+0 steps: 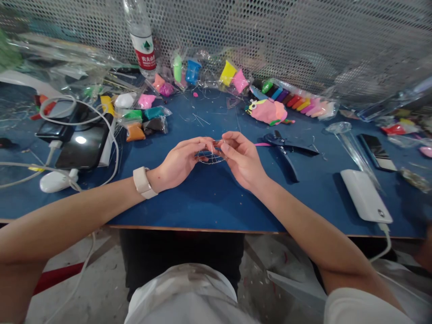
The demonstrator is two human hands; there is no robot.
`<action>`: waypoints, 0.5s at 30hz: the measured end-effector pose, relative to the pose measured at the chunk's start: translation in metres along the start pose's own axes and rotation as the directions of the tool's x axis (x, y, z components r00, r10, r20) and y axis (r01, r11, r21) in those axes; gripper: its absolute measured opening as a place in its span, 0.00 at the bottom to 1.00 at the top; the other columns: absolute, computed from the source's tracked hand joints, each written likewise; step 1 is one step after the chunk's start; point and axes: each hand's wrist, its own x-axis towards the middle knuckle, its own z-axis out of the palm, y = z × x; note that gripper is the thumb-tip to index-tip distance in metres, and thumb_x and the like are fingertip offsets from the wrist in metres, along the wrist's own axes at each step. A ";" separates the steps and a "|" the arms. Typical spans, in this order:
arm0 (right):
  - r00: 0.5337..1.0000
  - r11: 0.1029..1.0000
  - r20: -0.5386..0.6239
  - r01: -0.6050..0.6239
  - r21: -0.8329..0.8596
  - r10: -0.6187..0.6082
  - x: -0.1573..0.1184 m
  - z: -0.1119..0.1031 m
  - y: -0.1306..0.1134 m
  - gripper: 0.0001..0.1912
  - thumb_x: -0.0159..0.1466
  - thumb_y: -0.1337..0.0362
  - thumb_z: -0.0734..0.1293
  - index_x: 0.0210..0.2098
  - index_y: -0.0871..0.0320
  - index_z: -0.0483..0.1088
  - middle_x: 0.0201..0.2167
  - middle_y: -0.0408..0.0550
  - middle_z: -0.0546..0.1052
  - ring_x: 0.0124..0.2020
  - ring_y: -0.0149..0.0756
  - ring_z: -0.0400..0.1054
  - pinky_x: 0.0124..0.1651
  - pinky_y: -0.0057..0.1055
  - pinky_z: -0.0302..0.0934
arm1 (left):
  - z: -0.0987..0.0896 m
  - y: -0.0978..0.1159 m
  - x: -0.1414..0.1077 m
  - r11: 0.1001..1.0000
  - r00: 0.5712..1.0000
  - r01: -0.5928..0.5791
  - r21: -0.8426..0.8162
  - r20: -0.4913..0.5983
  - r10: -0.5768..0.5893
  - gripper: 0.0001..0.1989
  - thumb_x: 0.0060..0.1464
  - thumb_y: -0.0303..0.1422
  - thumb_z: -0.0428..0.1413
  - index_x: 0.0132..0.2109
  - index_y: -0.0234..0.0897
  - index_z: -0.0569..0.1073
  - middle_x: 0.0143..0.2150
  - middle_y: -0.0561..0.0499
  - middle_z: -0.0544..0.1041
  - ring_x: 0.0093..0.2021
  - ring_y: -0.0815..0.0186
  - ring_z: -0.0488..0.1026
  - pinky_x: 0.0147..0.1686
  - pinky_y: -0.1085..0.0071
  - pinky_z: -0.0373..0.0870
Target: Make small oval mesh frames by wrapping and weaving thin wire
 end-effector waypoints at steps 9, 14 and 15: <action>0.995 0.988 0.031 0.098 -0.122 -0.095 0.006 -0.010 0.001 0.26 0.60 0.42 0.89 0.47 0.46 0.81 0.41 0.40 0.87 0.46 0.38 0.84 0.61 0.43 0.83 | -0.004 0.003 0.001 1.000 0.998 -0.006 0.017 0.062 0.005 0.11 0.67 0.43 0.73 0.40 0.41 0.89 0.52 0.47 0.83 0.56 0.62 0.79 0.51 0.71 0.78; 0.955 0.861 0.038 0.283 -0.423 -0.295 0.004 -0.014 0.000 0.22 0.69 0.40 0.83 0.48 0.49 0.83 0.48 0.47 0.89 0.50 0.39 0.85 0.45 0.35 0.80 | -0.003 0.000 0.000 0.997 0.994 -0.040 0.067 0.103 0.033 0.14 0.68 0.47 0.73 0.43 0.40 0.89 0.46 0.47 0.83 0.47 0.63 0.79 0.46 0.70 0.77; 0.944 0.835 0.045 0.311 -0.453 -0.327 0.003 -0.014 0.000 0.22 0.71 0.40 0.81 0.49 0.49 0.83 0.49 0.48 0.89 0.52 0.40 0.85 0.44 0.35 0.80 | -0.002 -0.001 0.000 0.994 0.993 -0.065 0.093 0.109 0.055 0.15 0.69 0.47 0.73 0.43 0.40 0.89 0.45 0.47 0.83 0.46 0.64 0.78 0.46 0.70 0.77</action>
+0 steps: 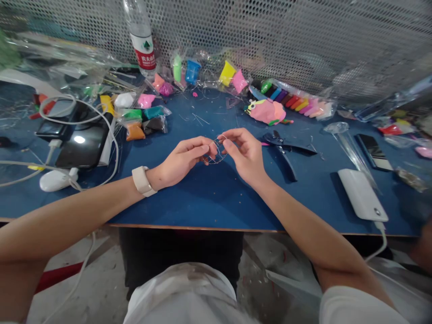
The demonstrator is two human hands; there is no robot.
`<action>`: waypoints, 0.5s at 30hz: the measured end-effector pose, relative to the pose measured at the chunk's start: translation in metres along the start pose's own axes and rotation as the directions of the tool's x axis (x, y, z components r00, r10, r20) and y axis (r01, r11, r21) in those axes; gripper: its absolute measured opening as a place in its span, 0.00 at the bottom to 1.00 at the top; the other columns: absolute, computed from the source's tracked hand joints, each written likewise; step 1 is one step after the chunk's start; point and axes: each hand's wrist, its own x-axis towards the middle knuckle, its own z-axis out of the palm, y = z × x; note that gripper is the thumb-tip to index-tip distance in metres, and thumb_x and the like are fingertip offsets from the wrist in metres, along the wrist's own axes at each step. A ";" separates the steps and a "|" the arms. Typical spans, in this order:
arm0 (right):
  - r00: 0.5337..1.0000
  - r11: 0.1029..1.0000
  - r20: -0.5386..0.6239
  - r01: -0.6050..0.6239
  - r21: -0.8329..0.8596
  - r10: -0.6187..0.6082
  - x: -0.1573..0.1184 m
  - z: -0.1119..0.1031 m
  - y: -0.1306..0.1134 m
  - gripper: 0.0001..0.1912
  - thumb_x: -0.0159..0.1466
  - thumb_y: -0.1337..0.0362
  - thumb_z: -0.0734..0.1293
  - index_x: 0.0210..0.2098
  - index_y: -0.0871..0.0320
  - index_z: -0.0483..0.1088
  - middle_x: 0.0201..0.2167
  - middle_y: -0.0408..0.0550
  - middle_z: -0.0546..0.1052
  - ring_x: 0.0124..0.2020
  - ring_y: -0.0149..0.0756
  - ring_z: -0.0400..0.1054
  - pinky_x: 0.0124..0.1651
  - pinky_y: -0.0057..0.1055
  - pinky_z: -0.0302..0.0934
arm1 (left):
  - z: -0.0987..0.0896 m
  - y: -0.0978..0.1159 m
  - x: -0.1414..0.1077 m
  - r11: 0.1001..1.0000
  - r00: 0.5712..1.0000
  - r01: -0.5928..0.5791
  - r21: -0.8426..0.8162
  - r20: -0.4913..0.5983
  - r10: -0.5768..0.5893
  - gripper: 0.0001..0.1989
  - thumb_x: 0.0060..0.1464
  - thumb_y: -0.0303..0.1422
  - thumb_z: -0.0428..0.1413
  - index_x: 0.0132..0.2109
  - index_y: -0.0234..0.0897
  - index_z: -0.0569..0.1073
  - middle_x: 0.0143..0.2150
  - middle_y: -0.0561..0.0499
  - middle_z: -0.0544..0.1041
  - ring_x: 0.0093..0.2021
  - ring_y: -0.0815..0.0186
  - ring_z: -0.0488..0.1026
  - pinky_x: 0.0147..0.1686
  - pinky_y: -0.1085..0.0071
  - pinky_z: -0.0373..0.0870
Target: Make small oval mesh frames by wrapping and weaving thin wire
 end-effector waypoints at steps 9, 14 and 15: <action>0.865 0.736 0.045 0.451 -0.505 -0.500 -0.006 0.000 -0.013 0.10 0.82 0.60 0.72 0.56 0.45 0.88 0.52 0.48 0.91 0.51 0.43 0.88 0.54 0.43 0.83 | -0.001 -0.002 -0.001 0.994 0.996 -0.083 0.074 0.040 0.080 0.16 0.72 0.48 0.71 0.45 0.39 0.87 0.45 0.48 0.82 0.43 0.67 0.78 0.48 0.70 0.77; 0.900 0.745 0.065 0.397 -0.536 -0.432 -0.006 0.000 -0.018 0.13 0.83 0.58 0.69 0.57 0.44 0.88 0.55 0.48 0.92 0.58 0.48 0.87 0.65 0.52 0.81 | 0.002 -0.001 -0.001 0.997 0.997 -0.070 0.033 0.028 0.069 0.15 0.70 0.47 0.73 0.44 0.39 0.88 0.44 0.49 0.82 0.43 0.68 0.79 0.48 0.72 0.78; 0.910 0.760 0.053 0.374 -0.532 -0.412 -0.007 0.001 -0.018 0.14 0.83 0.57 0.69 0.58 0.43 0.87 0.56 0.48 0.91 0.59 0.49 0.86 0.66 0.53 0.80 | 0.003 0.000 -0.001 0.998 0.998 -0.060 0.023 0.014 0.060 0.16 0.69 0.47 0.74 0.44 0.39 0.88 0.43 0.49 0.82 0.43 0.67 0.79 0.48 0.71 0.78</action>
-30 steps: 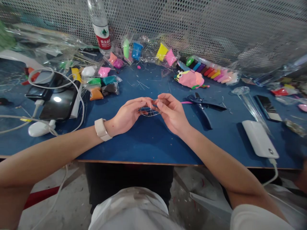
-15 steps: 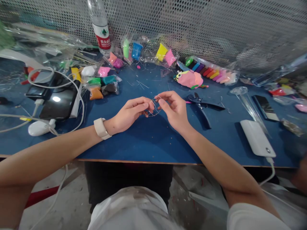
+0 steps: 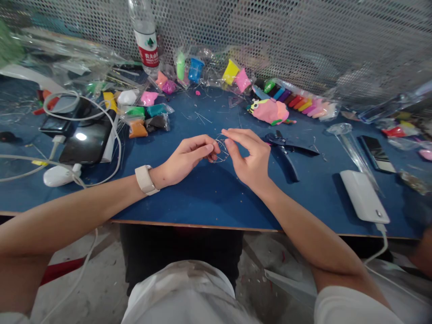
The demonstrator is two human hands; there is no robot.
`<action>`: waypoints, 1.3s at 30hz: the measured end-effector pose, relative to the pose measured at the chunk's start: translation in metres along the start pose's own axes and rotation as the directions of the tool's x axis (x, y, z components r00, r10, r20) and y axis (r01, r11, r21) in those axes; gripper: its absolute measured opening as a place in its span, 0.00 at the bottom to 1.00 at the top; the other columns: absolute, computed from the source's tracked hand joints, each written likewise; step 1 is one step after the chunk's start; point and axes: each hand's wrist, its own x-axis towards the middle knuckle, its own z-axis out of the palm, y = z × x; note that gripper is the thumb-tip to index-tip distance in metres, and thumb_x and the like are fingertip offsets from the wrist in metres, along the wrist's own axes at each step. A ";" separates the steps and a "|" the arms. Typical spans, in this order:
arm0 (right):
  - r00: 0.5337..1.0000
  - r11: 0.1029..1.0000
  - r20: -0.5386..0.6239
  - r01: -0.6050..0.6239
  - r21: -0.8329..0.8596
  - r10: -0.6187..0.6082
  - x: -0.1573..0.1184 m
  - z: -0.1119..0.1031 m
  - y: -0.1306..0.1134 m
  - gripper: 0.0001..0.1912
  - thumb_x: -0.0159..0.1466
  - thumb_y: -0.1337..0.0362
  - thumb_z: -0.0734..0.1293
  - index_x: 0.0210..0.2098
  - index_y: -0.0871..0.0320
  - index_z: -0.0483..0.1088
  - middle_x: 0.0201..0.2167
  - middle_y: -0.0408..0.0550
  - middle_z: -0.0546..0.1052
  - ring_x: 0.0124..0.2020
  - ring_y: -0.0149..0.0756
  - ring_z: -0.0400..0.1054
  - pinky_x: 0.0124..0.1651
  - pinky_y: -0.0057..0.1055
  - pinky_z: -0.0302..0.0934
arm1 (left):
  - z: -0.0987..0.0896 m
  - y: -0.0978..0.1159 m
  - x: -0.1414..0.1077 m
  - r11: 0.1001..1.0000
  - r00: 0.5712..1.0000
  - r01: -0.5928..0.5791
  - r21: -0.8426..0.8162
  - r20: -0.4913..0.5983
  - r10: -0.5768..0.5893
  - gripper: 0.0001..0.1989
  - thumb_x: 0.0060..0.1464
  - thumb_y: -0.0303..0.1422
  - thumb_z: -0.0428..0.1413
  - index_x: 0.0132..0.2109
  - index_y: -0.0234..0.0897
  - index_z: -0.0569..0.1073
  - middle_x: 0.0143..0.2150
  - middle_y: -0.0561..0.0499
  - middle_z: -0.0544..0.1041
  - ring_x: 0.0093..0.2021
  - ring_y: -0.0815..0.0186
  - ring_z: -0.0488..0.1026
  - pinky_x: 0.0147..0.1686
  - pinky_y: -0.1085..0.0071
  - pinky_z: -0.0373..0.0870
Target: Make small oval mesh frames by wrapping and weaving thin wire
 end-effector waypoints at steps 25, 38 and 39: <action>0.979 0.978 0.087 0.193 -0.076 -0.186 -0.009 0.002 0.000 0.08 0.71 0.52 0.80 0.43 0.45 0.83 0.46 0.49 0.82 0.39 0.44 0.76 0.38 0.44 0.74 | -0.001 0.003 0.001 0.989 0.992 -0.014 0.148 -0.124 0.033 0.22 0.63 0.56 0.76 0.44 0.41 0.92 0.40 0.48 0.86 0.39 0.68 0.78 0.42 0.70 0.78; 0.991 0.992 0.051 0.122 0.024 -0.124 -0.005 -0.001 -0.006 0.11 0.75 0.53 0.79 0.37 0.46 0.80 0.39 0.46 0.83 0.34 0.40 0.76 0.38 0.42 0.76 | -0.003 0.009 -0.004 0.863 0.976 -0.178 0.473 -0.027 0.216 0.19 0.74 0.51 0.67 0.45 0.40 0.90 0.52 0.41 0.85 0.49 0.60 0.80 0.48 0.65 0.79; 0.996 0.995 0.032 0.078 0.062 -0.080 -0.004 -0.001 -0.007 0.12 0.74 0.51 0.80 0.37 0.46 0.81 0.39 0.46 0.83 0.34 0.40 0.75 0.37 0.42 0.76 | -0.003 0.011 -0.004 0.827 0.967 -0.201 0.525 -0.027 0.253 0.17 0.74 0.48 0.67 0.45 0.39 0.90 0.54 0.41 0.83 0.49 0.59 0.80 0.49 0.63 0.80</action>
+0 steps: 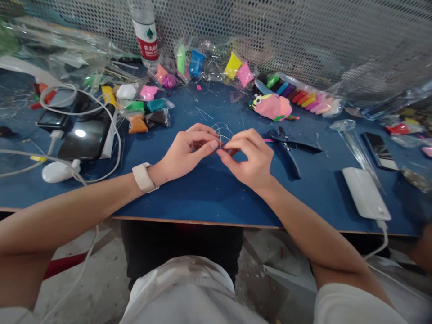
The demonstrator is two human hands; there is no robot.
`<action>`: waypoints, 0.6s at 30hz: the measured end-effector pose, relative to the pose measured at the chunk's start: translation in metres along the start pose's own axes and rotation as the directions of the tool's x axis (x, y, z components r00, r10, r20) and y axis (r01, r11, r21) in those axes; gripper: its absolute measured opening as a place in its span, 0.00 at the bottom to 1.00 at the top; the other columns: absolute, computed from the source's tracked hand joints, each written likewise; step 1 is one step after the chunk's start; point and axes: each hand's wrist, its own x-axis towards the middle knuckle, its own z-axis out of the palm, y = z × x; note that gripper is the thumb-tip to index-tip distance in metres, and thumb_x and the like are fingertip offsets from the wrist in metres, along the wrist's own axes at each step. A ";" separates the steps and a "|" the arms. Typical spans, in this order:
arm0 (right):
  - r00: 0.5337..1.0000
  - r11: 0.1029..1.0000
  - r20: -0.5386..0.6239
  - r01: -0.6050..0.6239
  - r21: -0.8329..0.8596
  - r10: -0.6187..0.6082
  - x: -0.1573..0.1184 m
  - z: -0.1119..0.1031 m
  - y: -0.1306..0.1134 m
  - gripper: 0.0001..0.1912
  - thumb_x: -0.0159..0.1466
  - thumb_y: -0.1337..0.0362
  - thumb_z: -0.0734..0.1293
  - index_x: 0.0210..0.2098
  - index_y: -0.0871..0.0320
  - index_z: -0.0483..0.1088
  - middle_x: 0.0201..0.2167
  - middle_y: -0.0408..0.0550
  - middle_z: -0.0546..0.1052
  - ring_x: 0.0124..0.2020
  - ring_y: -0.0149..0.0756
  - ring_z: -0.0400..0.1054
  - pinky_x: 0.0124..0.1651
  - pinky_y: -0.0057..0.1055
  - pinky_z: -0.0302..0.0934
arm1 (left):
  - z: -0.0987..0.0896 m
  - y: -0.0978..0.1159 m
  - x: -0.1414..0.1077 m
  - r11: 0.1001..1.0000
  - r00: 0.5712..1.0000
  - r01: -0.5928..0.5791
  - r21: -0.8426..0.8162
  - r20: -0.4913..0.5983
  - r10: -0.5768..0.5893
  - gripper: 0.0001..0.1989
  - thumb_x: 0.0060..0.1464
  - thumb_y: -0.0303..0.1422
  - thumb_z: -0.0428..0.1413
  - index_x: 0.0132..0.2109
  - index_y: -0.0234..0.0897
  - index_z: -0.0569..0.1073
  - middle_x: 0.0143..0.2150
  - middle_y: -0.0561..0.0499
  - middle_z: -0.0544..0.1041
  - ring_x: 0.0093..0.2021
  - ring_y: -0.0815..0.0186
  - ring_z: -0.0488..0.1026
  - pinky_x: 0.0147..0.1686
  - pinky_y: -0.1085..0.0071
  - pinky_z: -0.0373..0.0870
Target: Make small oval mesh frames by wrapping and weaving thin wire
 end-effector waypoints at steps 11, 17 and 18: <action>0.906 0.766 0.259 -0.423 0.485 0.336 0.005 -0.004 -0.002 0.25 0.67 0.36 0.83 0.34 0.49 0.81 0.37 0.43 0.78 0.25 0.31 0.72 0.25 0.35 0.73 | -0.014 0.007 0.005 0.885 0.967 -0.247 0.395 0.041 0.251 0.14 0.56 0.41 0.76 0.46 0.45 0.85 0.56 0.41 0.80 0.63 0.38 0.75 0.73 0.32 0.61; 0.891 0.669 0.313 -0.454 0.588 0.328 0.007 0.000 -0.008 0.24 0.66 0.38 0.85 0.33 0.49 0.81 0.34 0.40 0.76 0.23 0.30 0.74 0.25 0.33 0.75 | -0.006 0.013 0.001 0.908 0.969 -0.244 0.341 0.117 0.217 0.04 0.65 0.37 0.70 0.43 0.46 0.84 0.56 0.45 0.87 0.66 0.42 0.78 0.74 0.41 0.63; 0.894 0.673 0.305 -0.447 0.589 0.328 0.007 0.000 -0.009 0.23 0.67 0.39 0.85 0.34 0.49 0.81 0.34 0.40 0.77 0.23 0.30 0.75 0.25 0.33 0.75 | -0.005 0.013 0.001 0.898 0.965 -0.262 0.353 0.124 0.233 0.02 0.67 0.36 0.68 0.43 0.46 0.84 0.55 0.46 0.88 0.64 0.44 0.79 0.73 0.43 0.65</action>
